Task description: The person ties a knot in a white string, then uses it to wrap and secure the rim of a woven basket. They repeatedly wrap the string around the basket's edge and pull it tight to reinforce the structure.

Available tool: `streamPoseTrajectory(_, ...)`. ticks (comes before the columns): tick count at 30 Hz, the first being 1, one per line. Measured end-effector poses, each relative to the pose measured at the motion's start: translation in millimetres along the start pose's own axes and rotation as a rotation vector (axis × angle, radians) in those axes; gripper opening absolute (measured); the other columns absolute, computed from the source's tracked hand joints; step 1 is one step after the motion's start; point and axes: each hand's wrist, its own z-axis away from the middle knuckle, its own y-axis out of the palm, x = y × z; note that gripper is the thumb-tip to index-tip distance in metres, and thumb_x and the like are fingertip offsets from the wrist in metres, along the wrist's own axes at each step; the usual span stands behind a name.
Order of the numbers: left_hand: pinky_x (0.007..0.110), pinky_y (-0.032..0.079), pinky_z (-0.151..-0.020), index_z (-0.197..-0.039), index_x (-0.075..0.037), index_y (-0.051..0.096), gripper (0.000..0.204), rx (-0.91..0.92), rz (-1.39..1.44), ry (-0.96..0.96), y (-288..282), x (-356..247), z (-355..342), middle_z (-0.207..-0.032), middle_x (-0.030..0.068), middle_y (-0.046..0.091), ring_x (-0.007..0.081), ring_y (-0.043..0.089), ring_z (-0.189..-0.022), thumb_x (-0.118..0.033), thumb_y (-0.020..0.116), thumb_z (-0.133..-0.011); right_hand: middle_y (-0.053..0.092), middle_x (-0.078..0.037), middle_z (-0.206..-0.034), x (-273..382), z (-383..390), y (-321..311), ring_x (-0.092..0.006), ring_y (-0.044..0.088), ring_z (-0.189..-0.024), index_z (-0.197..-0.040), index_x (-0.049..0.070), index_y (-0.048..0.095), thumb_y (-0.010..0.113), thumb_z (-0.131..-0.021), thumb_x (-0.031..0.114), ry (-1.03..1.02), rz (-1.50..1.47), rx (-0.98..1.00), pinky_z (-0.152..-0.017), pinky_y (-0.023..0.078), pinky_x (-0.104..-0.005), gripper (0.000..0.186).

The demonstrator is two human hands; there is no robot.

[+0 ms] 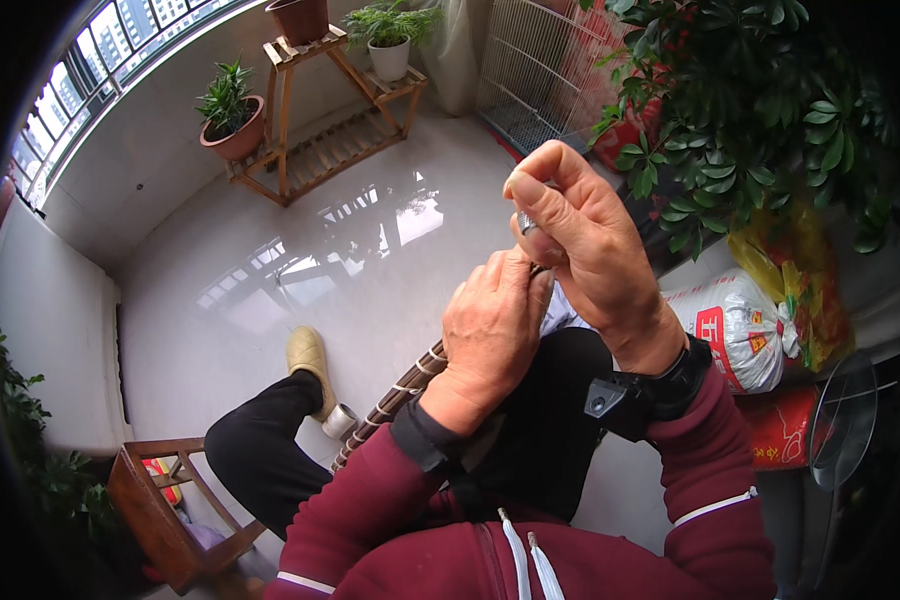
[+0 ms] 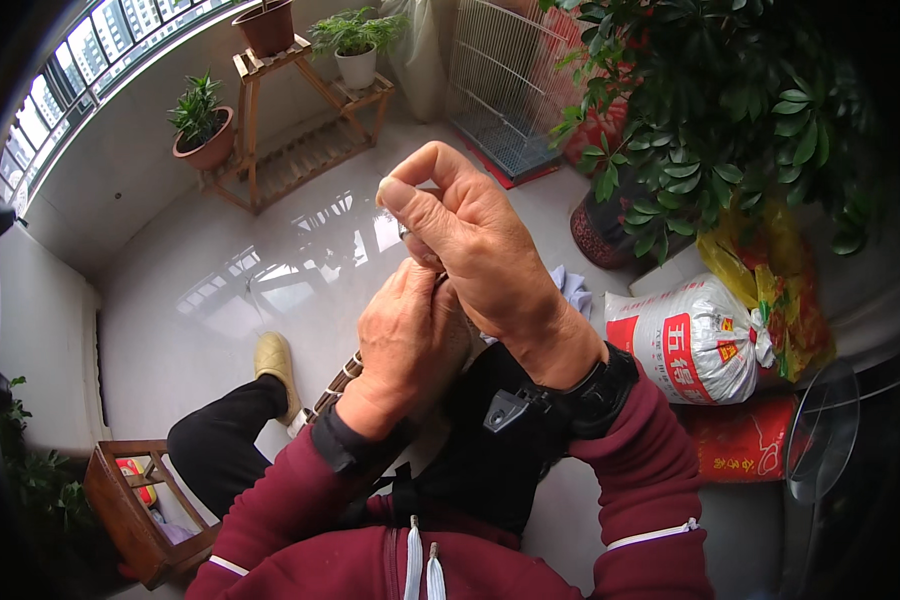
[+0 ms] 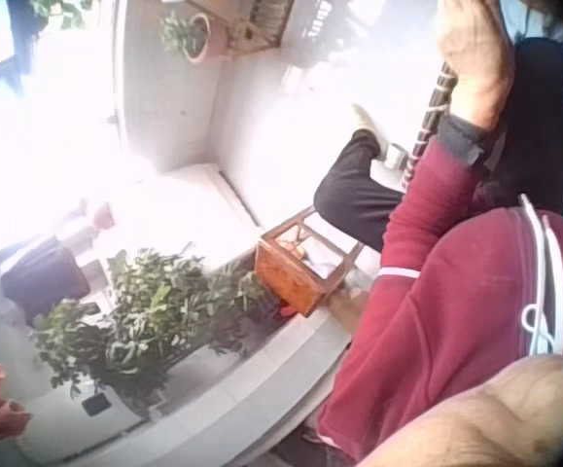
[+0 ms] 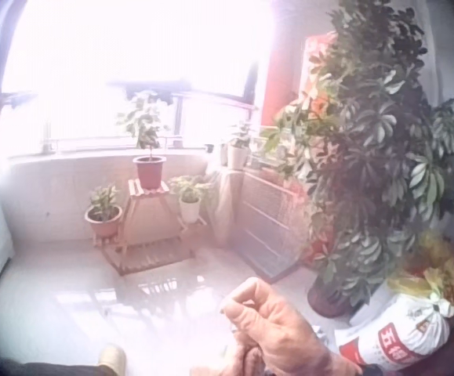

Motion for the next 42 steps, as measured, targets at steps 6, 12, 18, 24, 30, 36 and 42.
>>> streamPoseTrajectory(6, 0.035, 0.05, -0.061, -0.107, -0.013, 0.06, 0.022, -0.027, 0.014, -0.069, 11, 1, -3, -0.083, 0.0022, 0.063, 0.0234, 0.061, -0.07, -0.027, 0.062, -0.091, 0.045, 0.003, -0.08, 3, 7, -7, -0.0016, 0.031, -0.056, -0.097, 0.006, 0.051, 0.056, -0.098, 0.012, -0.028, 0.017, -0.067, -0.051, 0.027, -0.0166, 0.007)
streamPoseTrajectory(12, 0.034, 0.05, -0.062, -0.113, -0.016, 0.06, 0.024, -0.017, 0.071, -0.054, 12, 3, 0, -0.084, 0.0019, 0.063, 0.0231, 0.06, -0.072, -0.025, 0.062, -0.09, 0.046, 0.002, -0.082, 2, 10, -13, -0.0018, 0.03, -0.054, -0.097, 0.006, 0.051, 0.054, -0.099, 0.013, -0.049, 0.048, -0.096, -0.048, 0.025, -0.0177, 0.007)
streamPoseTrajectory(18, 0.034, 0.05, -0.063, -0.109, -0.015, 0.062, 0.022, -0.044, 0.152, -0.089, 19, 3, -5, -0.085, 0.0021, 0.062, 0.0234, 0.06, -0.073, -0.024, 0.064, -0.089, 0.05, 0.005, -0.079, 2, -3, -19, 0.0003, 0.034, -0.057, -0.096, 0.007, 0.055, 0.06, -0.097, 0.013, 0.003, -0.008, -0.068, -0.049, 0.027, -0.0167, 0.008)
streamPoseTrajectory(24, 0.033, 0.049, -0.062, -0.107, -0.014, 0.062, 0.022, -0.055, 0.053, -0.072, 23, 3, -2, -0.084, 0.0016, 0.063, 0.0223, 0.06, -0.073, -0.024, 0.065, -0.088, 0.047, 0.002, -0.082, -1, -9, -24, -0.0004, 0.031, -0.051, -0.097, 0.006, 0.051, 0.054, -0.099, 0.013, 0.072, -0.033, -0.131, -0.046, 0.025, -0.0171, 0.007)
streamPoseTrajectory(30, 0.035, 0.049, -0.059, -0.095, -0.014, 0.065, 0.013, 0.004, 0.135, -0.166, 16, -5, -14, -0.082, 0.0026, 0.064, 0.0241, 0.062, -0.071, -0.026, 0.063, -0.091, 0.045, 0.005, -0.076, 3, -18, -25, -0.0003, 0.03, -0.051, -0.094, 0.007, 0.052, 0.057, -0.098, 0.013, 0.113, -0.017, -0.034, -0.047, 0.025, -0.017, 0.009)
streamPoseTrajectory(36, 0.036, 0.05, -0.062, -0.092, -0.009, 0.068, 0.017, 0.026, 0.241, -0.263, 12, -12, -16, -0.087, 0.0084, 0.066, 0.0305, 0.064, -0.075, -0.023, 0.06, -0.093, 0.039, 0.009, -0.067, 13, -14, -24, 0.0004, 0.031, -0.056, -0.095, 0.007, 0.052, 0.057, -0.098, 0.013, 0.132, 0.074, -0.02, -0.048, 0.026, -0.0169, 0.008)
streamPoseTrajectory(42, 0.03, 0.052, -0.064, -0.1, -0.009, 0.07, 0.014, -0.128, 0.378, -0.209, 17, -4, -19, -0.09, 0.0079, 0.068, 0.0245, 0.067, -0.073, -0.014, 0.068, -0.088, 0.044, 0.007, -0.069, 25, 1, -28, -0.0003, 0.039, -0.06, -0.096, 0.004, 0.051, 0.055, -0.1, 0.015, 0.037, 0.415, 0.012, -0.053, 0.033, -0.0172, 0.012)
